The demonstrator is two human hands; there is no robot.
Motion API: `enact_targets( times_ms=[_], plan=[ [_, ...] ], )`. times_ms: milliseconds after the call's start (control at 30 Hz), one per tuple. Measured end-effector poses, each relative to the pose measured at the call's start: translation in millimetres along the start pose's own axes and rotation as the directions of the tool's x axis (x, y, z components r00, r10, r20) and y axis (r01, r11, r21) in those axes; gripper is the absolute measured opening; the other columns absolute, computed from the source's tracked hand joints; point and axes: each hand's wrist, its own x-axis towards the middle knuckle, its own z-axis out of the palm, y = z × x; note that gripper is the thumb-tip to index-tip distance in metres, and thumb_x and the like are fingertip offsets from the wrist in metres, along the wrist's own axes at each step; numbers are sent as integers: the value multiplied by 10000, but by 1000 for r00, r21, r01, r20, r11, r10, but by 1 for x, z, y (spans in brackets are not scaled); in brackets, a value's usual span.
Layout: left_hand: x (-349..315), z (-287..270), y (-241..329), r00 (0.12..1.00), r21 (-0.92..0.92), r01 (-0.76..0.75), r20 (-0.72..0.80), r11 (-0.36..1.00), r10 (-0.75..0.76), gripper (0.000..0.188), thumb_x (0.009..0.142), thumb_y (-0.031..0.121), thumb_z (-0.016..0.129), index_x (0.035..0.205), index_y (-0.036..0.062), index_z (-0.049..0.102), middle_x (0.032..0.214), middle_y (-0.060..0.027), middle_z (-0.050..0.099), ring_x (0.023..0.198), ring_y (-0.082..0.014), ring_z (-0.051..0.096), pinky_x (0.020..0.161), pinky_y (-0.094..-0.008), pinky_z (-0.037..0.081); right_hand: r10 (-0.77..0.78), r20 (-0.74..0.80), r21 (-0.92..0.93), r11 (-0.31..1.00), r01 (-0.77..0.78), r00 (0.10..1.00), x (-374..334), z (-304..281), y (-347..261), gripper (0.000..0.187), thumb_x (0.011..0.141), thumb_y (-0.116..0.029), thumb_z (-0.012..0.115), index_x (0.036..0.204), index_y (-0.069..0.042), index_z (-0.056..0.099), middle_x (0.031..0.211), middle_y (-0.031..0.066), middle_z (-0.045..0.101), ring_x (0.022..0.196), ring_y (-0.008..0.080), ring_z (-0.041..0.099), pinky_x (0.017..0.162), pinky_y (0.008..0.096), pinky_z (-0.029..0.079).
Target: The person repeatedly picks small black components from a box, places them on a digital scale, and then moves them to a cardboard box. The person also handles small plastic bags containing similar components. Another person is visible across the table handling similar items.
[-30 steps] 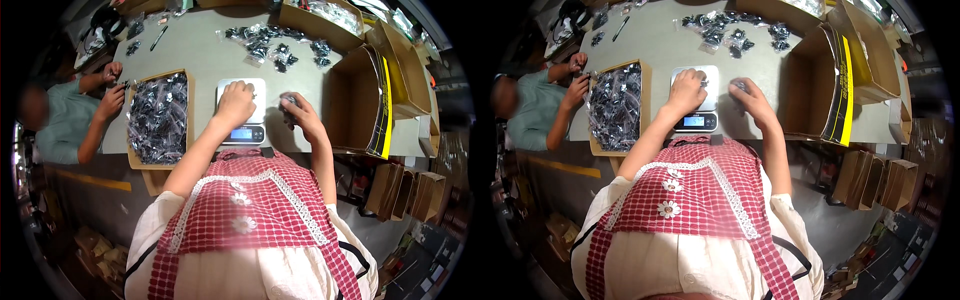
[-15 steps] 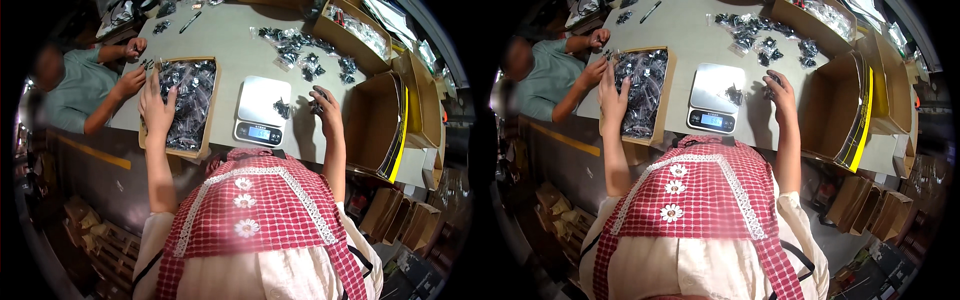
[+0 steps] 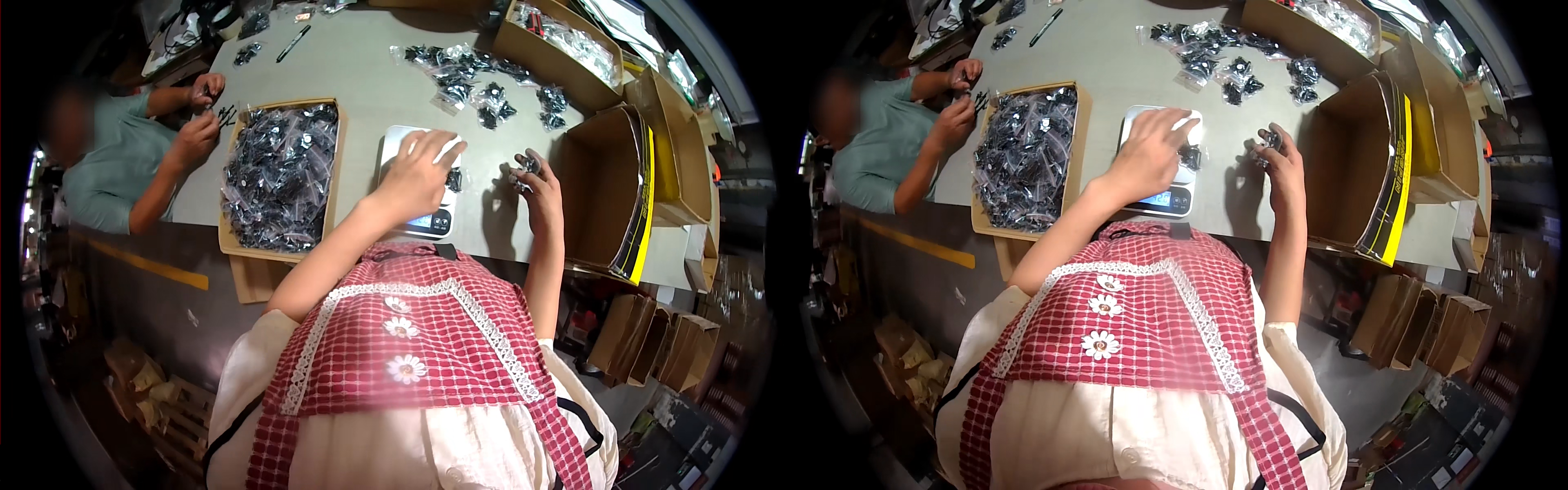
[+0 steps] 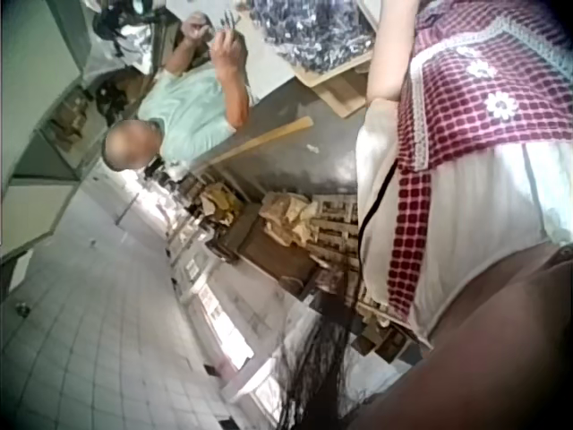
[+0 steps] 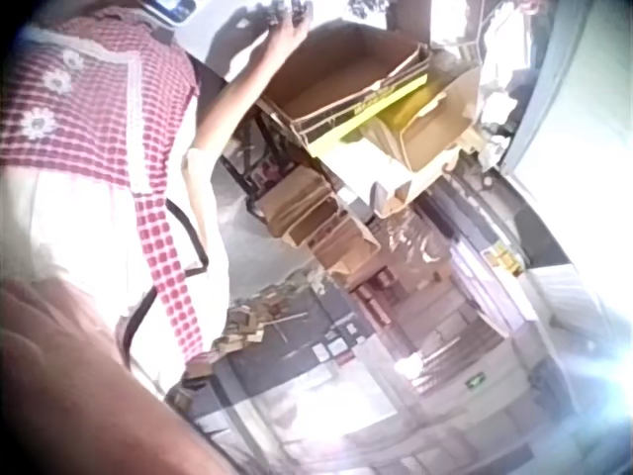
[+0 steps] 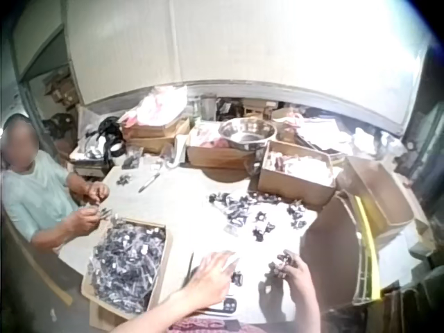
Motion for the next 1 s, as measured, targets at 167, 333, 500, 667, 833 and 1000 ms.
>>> enact_targets(
  times_ms=[167,333,500,667,833,1000],
  plan=[
    [-7,27,-8,990,-24,-73,120,997,75,598,803,7,599,1400,24,568,1169,-171,628,1199,-354,578,1156,-535,333,-34,74,-92,995,41,997,0,8,2,569,935,-45,651,1490,-36,528,1324,100,653,1095,182,667,861,318,542],
    [-27,9,-13,987,-15,100,131,995,-98,442,787,45,636,1228,24,662,1036,-157,610,1022,-350,592,961,-473,483,-190,270,-225,941,254,944,-4,53,-7,595,928,-69,701,1501,-78,541,1383,98,625,1237,205,585,1063,355,461],
    [-53,-60,-22,967,107,246,-96,963,-236,366,808,47,615,1164,30,700,1040,-143,624,991,-335,585,899,-435,508,-175,351,-488,804,339,920,-1,76,-5,611,906,-194,732,1487,-121,558,1536,130,526,1442,300,453,1131,430,420],
    [-71,-146,-54,849,358,456,-449,815,-278,394,827,114,647,1211,149,731,1214,-117,615,1161,-358,520,1034,-484,423,-185,110,-442,871,215,977,41,45,32,526,896,-133,709,1409,-64,609,1420,160,609,1228,281,630,994,376,518],
    [-92,-130,-131,836,344,534,-349,772,-423,365,915,334,670,1257,225,735,1243,-113,667,1206,-341,577,1059,-513,412,-329,97,-558,764,325,940,72,9,58,390,884,-90,677,1268,-23,690,1274,124,685,1119,229,649,995,333,499],
    [-86,-136,-185,770,177,617,-337,767,-542,329,928,331,647,1178,161,776,1086,-156,737,1032,-403,667,935,-474,527,-370,68,-456,814,359,927,82,1,64,294,869,-27,626,1145,-19,728,1204,104,711,1107,218,666,994,327,506]
  ],
)
